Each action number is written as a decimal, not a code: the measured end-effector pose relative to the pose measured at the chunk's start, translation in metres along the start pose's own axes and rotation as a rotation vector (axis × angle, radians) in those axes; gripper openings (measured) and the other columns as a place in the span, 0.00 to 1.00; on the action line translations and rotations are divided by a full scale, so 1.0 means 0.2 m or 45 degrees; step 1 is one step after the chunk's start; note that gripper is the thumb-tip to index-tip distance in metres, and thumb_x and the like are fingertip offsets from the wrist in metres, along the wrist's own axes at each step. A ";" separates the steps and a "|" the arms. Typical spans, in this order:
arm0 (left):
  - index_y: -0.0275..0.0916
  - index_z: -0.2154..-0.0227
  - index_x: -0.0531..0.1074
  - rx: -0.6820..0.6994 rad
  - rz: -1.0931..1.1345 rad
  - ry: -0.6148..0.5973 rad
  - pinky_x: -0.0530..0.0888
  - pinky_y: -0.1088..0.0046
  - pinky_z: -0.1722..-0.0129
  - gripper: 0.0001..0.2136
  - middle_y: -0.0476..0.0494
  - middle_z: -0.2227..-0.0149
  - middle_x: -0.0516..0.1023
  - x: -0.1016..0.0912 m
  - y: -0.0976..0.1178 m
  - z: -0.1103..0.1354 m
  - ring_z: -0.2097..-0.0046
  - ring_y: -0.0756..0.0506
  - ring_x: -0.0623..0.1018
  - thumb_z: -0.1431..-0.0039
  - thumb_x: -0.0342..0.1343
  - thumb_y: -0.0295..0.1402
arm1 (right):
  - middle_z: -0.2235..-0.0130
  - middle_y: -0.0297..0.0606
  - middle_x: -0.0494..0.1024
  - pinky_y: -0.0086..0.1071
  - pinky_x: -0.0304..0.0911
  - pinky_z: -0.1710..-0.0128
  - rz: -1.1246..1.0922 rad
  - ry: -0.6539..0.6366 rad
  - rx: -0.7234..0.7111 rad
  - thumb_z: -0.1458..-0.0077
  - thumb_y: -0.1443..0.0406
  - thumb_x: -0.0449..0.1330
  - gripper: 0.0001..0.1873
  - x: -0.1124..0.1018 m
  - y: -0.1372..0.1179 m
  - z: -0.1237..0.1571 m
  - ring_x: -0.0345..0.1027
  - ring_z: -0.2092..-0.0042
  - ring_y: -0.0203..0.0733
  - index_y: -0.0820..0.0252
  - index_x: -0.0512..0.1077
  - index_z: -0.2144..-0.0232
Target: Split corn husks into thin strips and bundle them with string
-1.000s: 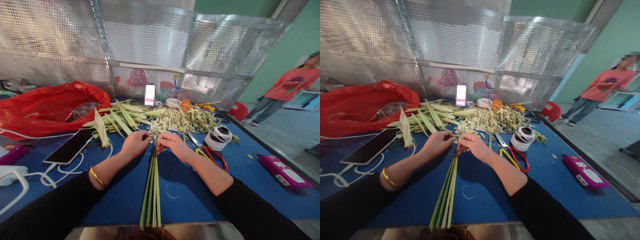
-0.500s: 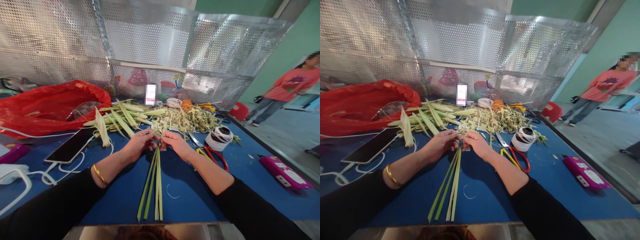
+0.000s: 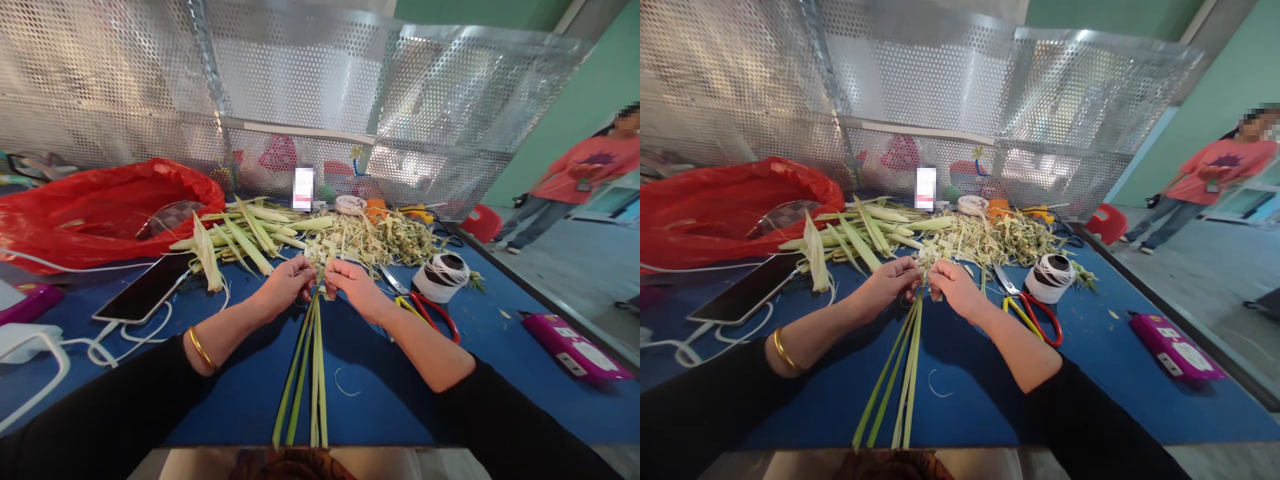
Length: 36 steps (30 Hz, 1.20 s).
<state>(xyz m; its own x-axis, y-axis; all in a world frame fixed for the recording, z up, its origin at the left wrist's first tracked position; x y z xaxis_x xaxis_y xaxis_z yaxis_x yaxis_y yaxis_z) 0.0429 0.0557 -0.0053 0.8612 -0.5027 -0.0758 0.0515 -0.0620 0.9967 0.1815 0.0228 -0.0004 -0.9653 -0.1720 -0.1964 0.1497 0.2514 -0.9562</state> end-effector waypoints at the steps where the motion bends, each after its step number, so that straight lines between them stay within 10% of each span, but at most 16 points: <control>1: 0.38 0.75 0.61 -0.004 -0.008 0.000 0.69 0.77 0.77 0.10 0.55 0.79 0.65 0.00 0.00 0.00 0.79 0.55 0.66 0.44 0.53 0.36 | 0.79 0.29 0.65 0.32 0.56 0.68 0.013 -0.003 -0.002 0.44 0.62 0.52 0.13 0.00 0.00 0.00 0.60 0.74 0.34 0.58 0.61 0.80; 20: 0.34 0.78 0.71 -0.323 -0.100 0.005 0.67 0.78 0.79 0.10 0.50 0.80 0.73 -0.03 -0.04 0.01 0.82 0.55 0.69 0.53 0.60 0.36 | 0.72 0.32 0.69 0.31 0.58 0.66 0.097 0.039 -0.038 0.47 0.64 0.56 0.09 -0.03 -0.03 0.01 0.64 0.71 0.34 0.60 0.67 0.77; 27: 0.34 0.78 0.73 -0.303 -0.190 -0.105 0.67 0.78 0.79 0.09 0.48 0.80 0.74 -0.02 -0.04 0.01 0.80 0.54 0.69 0.55 0.61 0.36 | 0.71 0.38 0.73 0.33 0.59 0.57 0.090 0.032 -0.087 0.48 0.65 0.57 0.12 -0.01 -0.05 0.01 0.63 0.48 0.44 0.59 0.68 0.82; 36: 0.34 0.76 0.74 -0.260 -0.250 -0.317 0.68 0.78 0.75 0.05 0.48 0.77 0.75 -0.01 -0.01 0.02 0.76 0.53 0.71 0.54 0.57 0.31 | 0.67 0.39 0.77 0.31 0.61 0.69 -0.297 0.188 0.331 0.58 0.63 0.63 0.08 0.00 0.06 0.00 0.63 0.75 0.31 0.64 0.75 0.78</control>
<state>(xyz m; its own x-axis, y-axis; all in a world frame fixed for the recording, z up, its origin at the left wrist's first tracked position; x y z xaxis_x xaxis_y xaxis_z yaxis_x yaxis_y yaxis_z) 0.0379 0.0535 -0.0081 0.6766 -0.6942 -0.2455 0.3250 -0.0177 0.9455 0.1831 0.0253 -0.0123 -0.9975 -0.0522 0.0481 -0.0465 -0.0320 -0.9984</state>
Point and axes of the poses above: each hand's wrist, its own z-axis away from the middle knuckle, its own x-axis out of the palm, y = z × x, the point moved 3 cm from there along -z, towards the middle knuckle
